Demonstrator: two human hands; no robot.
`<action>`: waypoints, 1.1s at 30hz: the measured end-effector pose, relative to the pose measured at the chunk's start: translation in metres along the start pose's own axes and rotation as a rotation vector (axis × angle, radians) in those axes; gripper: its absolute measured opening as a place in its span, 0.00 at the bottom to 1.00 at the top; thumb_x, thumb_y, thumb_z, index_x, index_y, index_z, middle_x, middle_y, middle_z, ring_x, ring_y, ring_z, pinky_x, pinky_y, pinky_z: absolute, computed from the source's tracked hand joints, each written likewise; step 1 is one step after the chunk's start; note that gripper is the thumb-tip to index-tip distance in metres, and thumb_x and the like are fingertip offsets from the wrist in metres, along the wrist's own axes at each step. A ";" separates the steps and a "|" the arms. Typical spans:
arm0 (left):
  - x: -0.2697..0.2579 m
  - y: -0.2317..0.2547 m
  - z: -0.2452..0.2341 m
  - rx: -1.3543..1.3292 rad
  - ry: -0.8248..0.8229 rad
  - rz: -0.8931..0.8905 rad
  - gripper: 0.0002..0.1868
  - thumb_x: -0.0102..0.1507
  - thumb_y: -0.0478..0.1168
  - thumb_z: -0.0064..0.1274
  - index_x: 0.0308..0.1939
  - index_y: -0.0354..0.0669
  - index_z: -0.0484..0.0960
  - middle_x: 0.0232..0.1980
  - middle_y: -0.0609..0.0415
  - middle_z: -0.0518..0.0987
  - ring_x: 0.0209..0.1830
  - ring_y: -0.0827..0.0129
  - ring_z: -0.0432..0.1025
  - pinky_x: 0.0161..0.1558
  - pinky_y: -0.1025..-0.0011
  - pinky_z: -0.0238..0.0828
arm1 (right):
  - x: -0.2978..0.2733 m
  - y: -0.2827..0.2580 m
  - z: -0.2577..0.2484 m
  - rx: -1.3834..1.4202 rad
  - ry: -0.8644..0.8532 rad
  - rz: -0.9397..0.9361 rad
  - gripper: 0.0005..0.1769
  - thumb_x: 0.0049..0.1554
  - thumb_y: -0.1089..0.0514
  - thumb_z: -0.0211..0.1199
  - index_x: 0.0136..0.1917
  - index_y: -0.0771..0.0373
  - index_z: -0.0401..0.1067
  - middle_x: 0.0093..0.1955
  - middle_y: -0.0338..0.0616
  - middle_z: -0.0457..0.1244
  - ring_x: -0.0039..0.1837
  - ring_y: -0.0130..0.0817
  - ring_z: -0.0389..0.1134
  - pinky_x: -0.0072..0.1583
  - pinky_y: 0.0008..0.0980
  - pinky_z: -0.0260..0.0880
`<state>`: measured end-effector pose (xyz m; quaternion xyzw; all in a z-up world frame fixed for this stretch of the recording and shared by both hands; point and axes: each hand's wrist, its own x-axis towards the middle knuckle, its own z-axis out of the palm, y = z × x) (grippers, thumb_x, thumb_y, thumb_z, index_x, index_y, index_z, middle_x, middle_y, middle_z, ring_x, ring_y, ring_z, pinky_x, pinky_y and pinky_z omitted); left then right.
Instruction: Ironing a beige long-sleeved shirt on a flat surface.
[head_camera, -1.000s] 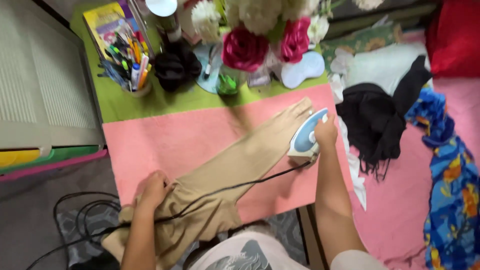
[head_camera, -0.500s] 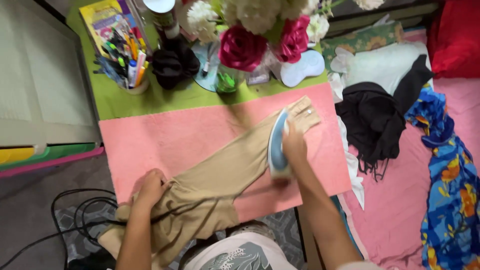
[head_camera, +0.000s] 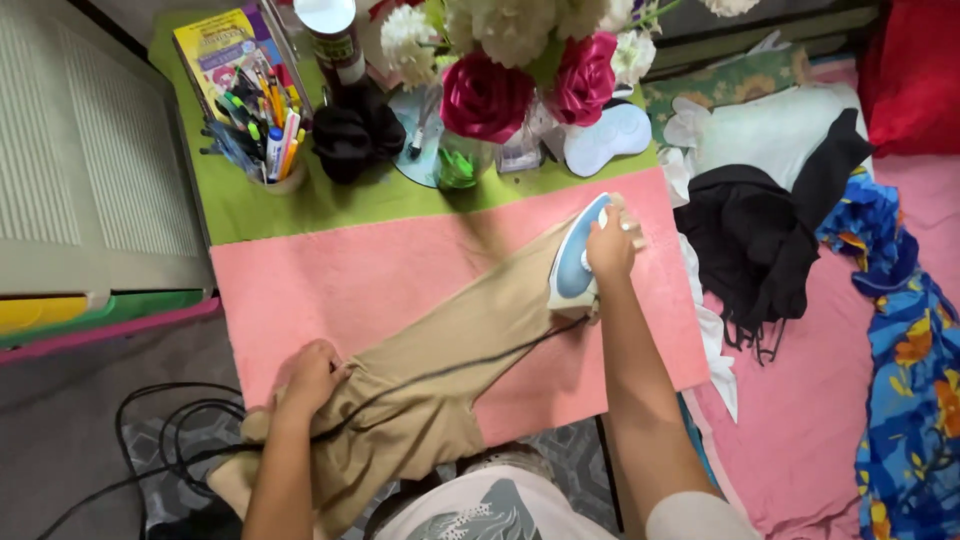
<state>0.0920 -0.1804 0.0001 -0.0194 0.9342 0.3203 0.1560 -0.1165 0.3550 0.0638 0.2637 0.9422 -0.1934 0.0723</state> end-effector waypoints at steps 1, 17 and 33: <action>-0.003 -0.005 0.008 -0.002 0.006 0.000 0.15 0.50 0.40 0.69 0.26 0.37 0.76 0.37 0.43 0.77 0.42 0.49 0.72 0.46 0.57 0.70 | 0.004 0.004 0.004 0.000 0.002 -0.005 0.28 0.64 0.47 0.57 0.76 0.45 0.60 0.62 0.62 0.67 0.64 0.62 0.68 0.64 0.55 0.66; 0.012 -0.023 0.017 0.043 -0.008 0.002 0.15 0.50 0.42 0.69 0.26 0.38 0.77 0.37 0.43 0.76 0.43 0.48 0.72 0.47 0.55 0.70 | 0.049 0.019 0.015 0.044 0.039 0.062 0.32 0.61 0.49 0.59 0.76 0.48 0.57 0.62 0.63 0.65 0.65 0.63 0.65 0.65 0.58 0.62; -0.001 -0.014 0.009 0.012 -0.024 0.004 0.15 0.49 0.38 0.70 0.26 0.36 0.77 0.38 0.43 0.76 0.43 0.49 0.71 0.47 0.57 0.69 | -0.143 0.036 -0.007 0.028 -0.118 0.092 0.29 0.63 0.46 0.53 0.76 0.48 0.57 0.57 0.67 0.67 0.58 0.68 0.68 0.58 0.60 0.67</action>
